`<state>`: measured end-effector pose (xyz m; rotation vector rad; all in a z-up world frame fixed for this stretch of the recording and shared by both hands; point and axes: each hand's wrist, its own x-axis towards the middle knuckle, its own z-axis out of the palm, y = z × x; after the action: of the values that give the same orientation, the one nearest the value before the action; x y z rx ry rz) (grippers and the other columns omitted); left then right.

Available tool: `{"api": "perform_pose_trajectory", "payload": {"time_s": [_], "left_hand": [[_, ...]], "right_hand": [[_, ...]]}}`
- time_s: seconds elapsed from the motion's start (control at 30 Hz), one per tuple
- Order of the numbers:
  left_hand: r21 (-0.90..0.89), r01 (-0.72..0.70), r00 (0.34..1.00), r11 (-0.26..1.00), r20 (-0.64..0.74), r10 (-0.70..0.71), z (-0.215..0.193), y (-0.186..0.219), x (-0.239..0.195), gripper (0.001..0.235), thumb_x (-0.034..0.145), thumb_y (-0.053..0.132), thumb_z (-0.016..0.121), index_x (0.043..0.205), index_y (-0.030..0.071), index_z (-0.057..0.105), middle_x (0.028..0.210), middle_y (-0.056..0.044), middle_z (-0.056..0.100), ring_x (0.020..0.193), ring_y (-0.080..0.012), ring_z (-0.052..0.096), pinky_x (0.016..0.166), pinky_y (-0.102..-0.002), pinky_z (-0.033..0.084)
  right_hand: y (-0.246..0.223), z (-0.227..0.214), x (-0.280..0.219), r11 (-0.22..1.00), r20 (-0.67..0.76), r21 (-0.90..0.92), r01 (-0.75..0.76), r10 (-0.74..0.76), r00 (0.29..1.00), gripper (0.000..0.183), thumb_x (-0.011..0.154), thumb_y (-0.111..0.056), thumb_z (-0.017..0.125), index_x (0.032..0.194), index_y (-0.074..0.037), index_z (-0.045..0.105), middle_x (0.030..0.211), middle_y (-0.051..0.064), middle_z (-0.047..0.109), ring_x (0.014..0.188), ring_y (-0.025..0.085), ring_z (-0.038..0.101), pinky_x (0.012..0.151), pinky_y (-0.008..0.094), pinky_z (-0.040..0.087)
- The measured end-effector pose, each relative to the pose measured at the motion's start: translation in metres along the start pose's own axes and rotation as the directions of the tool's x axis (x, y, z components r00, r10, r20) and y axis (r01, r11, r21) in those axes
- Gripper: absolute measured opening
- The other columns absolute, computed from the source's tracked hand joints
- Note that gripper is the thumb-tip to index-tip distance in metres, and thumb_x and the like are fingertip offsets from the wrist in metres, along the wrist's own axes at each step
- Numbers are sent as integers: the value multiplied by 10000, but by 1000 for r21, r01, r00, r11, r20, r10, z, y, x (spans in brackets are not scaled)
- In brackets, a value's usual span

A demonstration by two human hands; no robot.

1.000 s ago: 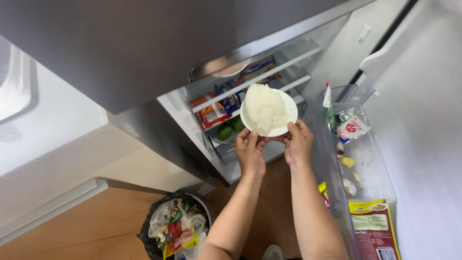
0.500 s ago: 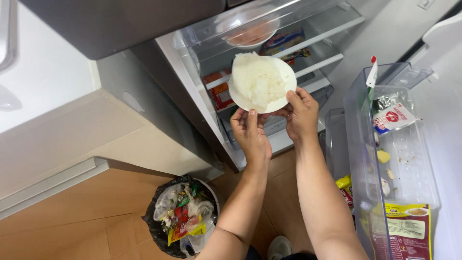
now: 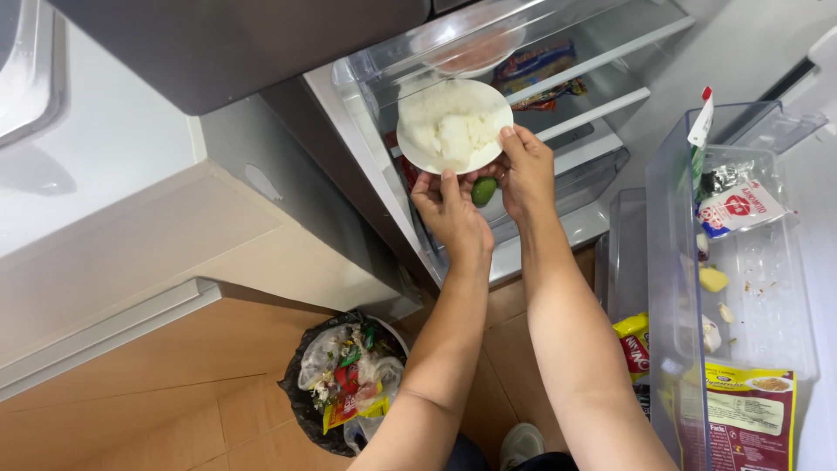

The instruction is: The person rinses a rice paddle under running water, then scoops cooked white rice from a rice cooker pot into a white bowl. They place the bowl of rice into the refrigerator, then return to the sink to wash the rice cooker pot and the paddle using a sponge and running water.

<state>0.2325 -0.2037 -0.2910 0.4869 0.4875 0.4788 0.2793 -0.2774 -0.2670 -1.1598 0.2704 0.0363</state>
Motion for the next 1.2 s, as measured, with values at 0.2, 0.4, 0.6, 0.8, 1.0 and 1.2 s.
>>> {"api": "perform_pose_trajectory", "payload": {"time_s": [0.2, 0.4, 0.6, 0.8, 1.0, 1.2], "left_hand": [[-6, -66, 998, 998, -1, 66, 6, -10, 30, 291, 1027, 39, 553, 1265, -33, 401, 1209, -163, 535, 959, -206, 608, 814, -344, 574], [33, -32, 995, 999, -93, 35, 18, -15, 52, 304, 1009, 29, 545, 1259, -21, 380, 1223, -139, 510, 997, -182, 624, 820, -353, 598], [104, 121, 975, 987, -198, -99, 37, -15, 64, 282, 1008, 57, 529, 1216, -6, 350, 1190, -189, 527, 876, -217, 668, 737, -344, 607], [168, 221, 944, 961, -286, -167, 20, -31, 82, 308, 956, 26, 601, 1114, -23, 342, 1042, -186, 563, 788, -231, 688, 696, -352, 637], [513, 166, 981, 842, -3, -191, 5, 4, -21, 284, 979, 207, 734, 1057, 3, 552, 917, -92, 647, 790, -141, 608, 687, -267, 523], [179, 419, 855, 890, 252, -453, 104, 119, -154, 177, 1007, 164, 665, 1093, 51, 559, 975, -58, 644, 865, -121, 617, 773, -255, 526]], "right_hand": [[3, 13, 19, 1000, 13, -3, 5, -5, 1000, 285, 1045, -190, 605, 1168, 62, 651, 890, 129, 724, 669, 176, 689, 603, 291, 577], [19, 18, 21, 975, -82, -103, 195, -204, 975, 232, 977, -50, 651, 1190, 34, 612, 961, 138, 713, 762, 180, 724, 697, 314, 626], [24, 19, 15, 959, 70, -213, 187, -176, 982, 337, 980, -33, 632, 1305, 56, 622, 1362, 21, 613, 1026, 137, 693, 850, 273, 601], [10, 26, -44, 951, 21, -261, 169, -169, 985, 366, 999, -29, 630, 1358, 37, 631, 1202, 88, 698, 1034, 147, 658, 911, 268, 555], [-56, 51, -147, 880, -97, -418, 227, -291, 952, 289, 1015, -34, 601, 1288, 22, 676, 1234, 113, 722, 1137, 178, 667, 1022, 320, 512], [-190, 78, -263, 585, 52, -632, 508, -623, 781, 245, 1025, -21, 602, 1261, 30, 643, 1320, 158, 677, 1248, 243, 647, 1106, 343, 494]]}}
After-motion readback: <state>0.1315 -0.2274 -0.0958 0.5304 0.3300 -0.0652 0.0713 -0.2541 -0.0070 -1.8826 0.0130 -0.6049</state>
